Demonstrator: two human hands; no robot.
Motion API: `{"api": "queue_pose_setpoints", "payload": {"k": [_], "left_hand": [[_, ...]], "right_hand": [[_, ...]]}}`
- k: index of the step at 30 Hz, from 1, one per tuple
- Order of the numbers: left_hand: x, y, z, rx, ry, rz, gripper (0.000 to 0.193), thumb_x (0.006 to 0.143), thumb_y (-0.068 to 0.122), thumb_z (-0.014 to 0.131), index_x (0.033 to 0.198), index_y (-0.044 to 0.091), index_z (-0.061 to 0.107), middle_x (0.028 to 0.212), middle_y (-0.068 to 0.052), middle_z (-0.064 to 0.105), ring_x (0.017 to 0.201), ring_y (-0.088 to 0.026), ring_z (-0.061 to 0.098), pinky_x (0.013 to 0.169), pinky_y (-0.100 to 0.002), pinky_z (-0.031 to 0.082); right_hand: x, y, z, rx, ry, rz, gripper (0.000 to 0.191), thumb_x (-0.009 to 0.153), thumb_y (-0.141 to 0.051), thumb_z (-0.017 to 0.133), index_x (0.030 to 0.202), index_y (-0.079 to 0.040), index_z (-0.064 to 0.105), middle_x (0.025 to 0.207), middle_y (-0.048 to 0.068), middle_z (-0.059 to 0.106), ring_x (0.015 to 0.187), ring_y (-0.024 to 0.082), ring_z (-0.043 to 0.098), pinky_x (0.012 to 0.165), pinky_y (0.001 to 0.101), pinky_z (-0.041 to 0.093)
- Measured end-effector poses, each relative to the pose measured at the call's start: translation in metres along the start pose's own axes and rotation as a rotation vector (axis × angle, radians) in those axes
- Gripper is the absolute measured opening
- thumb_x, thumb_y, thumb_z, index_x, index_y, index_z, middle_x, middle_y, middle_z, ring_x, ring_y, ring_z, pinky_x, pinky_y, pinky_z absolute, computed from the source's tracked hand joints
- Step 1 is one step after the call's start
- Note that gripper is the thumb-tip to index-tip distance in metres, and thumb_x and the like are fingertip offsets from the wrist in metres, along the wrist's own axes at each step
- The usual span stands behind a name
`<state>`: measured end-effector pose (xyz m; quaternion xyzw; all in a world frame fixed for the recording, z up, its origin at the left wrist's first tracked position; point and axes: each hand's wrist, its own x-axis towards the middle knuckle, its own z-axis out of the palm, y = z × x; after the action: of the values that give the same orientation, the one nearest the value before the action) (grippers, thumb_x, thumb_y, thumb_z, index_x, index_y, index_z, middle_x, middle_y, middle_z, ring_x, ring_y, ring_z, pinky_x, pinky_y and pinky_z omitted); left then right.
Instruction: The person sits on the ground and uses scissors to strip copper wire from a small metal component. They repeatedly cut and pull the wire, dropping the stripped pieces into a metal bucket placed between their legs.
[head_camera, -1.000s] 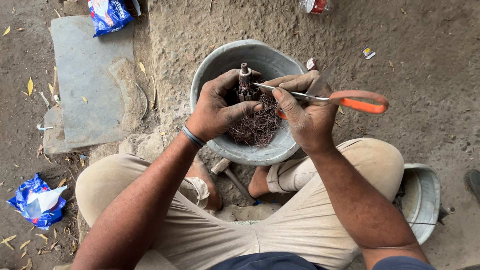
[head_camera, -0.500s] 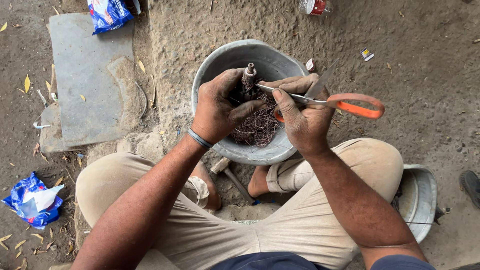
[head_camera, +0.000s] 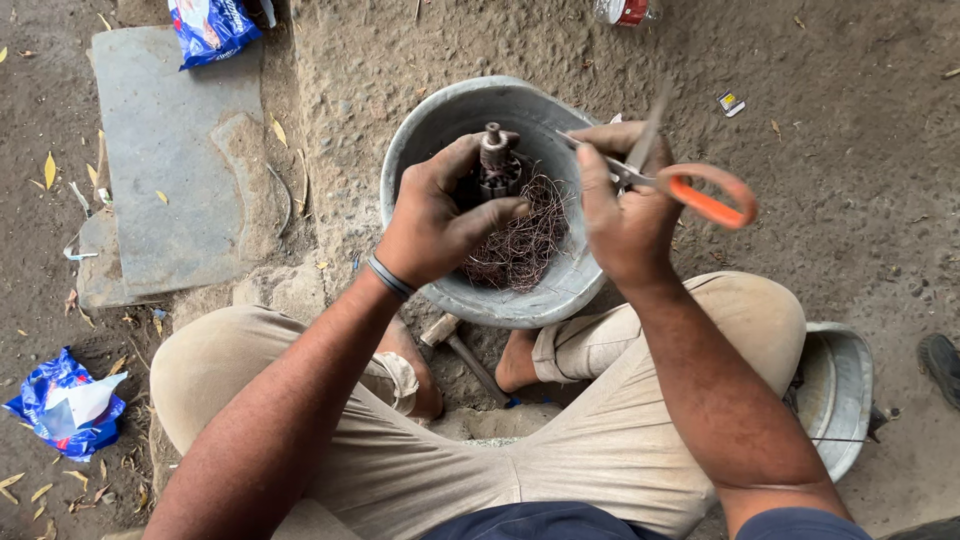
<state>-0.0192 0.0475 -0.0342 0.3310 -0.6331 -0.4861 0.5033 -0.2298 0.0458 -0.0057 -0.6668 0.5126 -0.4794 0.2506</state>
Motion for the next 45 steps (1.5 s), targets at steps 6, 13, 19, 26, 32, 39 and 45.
{"api": "queue_pose_setpoints", "payload": {"k": [6, 13, 19, 26, 32, 39, 45], "left_hand": [[0.001, -0.009, -0.002, -0.482, -0.053, -0.227, 0.049, 0.097, 0.012, 0.075, 0.141, 0.000, 0.055, 0.121, -0.009, 0.072, 0.103, -0.017, 0.073, 0.088, -0.030, 0.063], [0.000, -0.013, -0.006, -0.916, -0.035, -0.407, 0.041, 0.099, 0.008, 0.059, 0.139, -0.002, 0.055, 0.125, -0.015, 0.070, 0.110, -0.021, 0.073, 0.088, -0.038, 0.067], [0.000, -0.020, -0.004, -0.835, -0.019, -0.395, 0.042, 0.101, 0.010, 0.059, 0.141, -0.003, 0.054, 0.123, -0.013, 0.068, 0.109, -0.021, 0.072, 0.087, -0.038, 0.067], [0.006, -0.028, -0.003, -0.396, 0.283, -0.282, 0.042, 0.089, 0.015, 0.083, 0.121, 0.000, 0.061, 0.102, -0.006, 0.071, 0.088, -0.013, 0.070, 0.071, -0.029, 0.063], [0.003, -0.020, -0.003, 0.137, 0.096, -0.184, 0.040, 0.087, 0.019, 0.088, 0.116, 0.002, 0.066, 0.092, -0.005, 0.069, 0.081, -0.010, 0.063, 0.071, -0.024, 0.055], [0.004, -0.010, -0.008, -0.713, 0.025, -0.307, 0.030, 0.098, 0.021, 0.055, 0.119, 0.001, 0.061, 0.096, -0.013, 0.071, 0.072, -0.017, 0.066, 0.065, -0.031, 0.057], [0.000, -0.024, -0.018, -0.833, 0.293, -0.347, 0.037, 0.103, 0.028, 0.042, 0.115, -0.001, 0.061, 0.089, -0.017, 0.069, 0.062, -0.020, 0.062, 0.055, -0.034, 0.052]], "right_hand": [[0.000, -0.011, -0.004, -0.080, -0.180, -0.311, 0.021, 0.108, 0.000, 0.053, 0.125, 0.001, 0.066, 0.118, 0.013, 0.071, 0.110, 0.021, 0.072, 0.096, 0.0340, 0.060], [-0.005, -0.010, 0.005, -0.062, -0.270, -0.039, 0.022, 0.098, -0.005, 0.073, 0.119, 0.002, 0.069, 0.096, 0.008, 0.069, 0.083, 0.012, 0.063, 0.074, 0.0276, 0.054], [-0.006, 0.000, 0.006, 0.239, -0.279, 0.108, 0.009, 0.099, -0.002, 0.070, 0.106, -0.002, 0.063, 0.094, 0.003, 0.065, 0.084, 0.006, 0.064, 0.076, 0.0220, 0.056], [-0.015, -0.011, 0.004, 0.359, -0.311, -0.082, 0.008, 0.104, 0.002, 0.064, 0.105, -0.002, 0.057, 0.115, 0.011, 0.064, 0.102, 0.011, 0.065, 0.092, 0.0260, 0.057], [0.004, 0.001, -0.016, 0.400, -0.025, 0.037, 0.010, 0.106, -0.001, 0.063, 0.104, -0.003, 0.053, 0.103, 0.014, 0.066, 0.075, 0.011, 0.062, 0.065, 0.0271, 0.055], [0.017, 0.037, -0.024, 0.515, 0.153, 0.296, 0.013, 0.101, -0.003, 0.068, 0.098, -0.002, 0.056, 0.089, 0.012, 0.068, 0.058, 0.009, 0.056, 0.061, 0.0257, 0.054], [0.008, 0.019, -0.007, 0.408, 0.076, 0.298, 0.013, 0.098, -0.004, 0.071, 0.104, -0.004, 0.059, 0.094, 0.008, 0.067, 0.060, 0.006, 0.055, 0.058, 0.0230, 0.051]]}}
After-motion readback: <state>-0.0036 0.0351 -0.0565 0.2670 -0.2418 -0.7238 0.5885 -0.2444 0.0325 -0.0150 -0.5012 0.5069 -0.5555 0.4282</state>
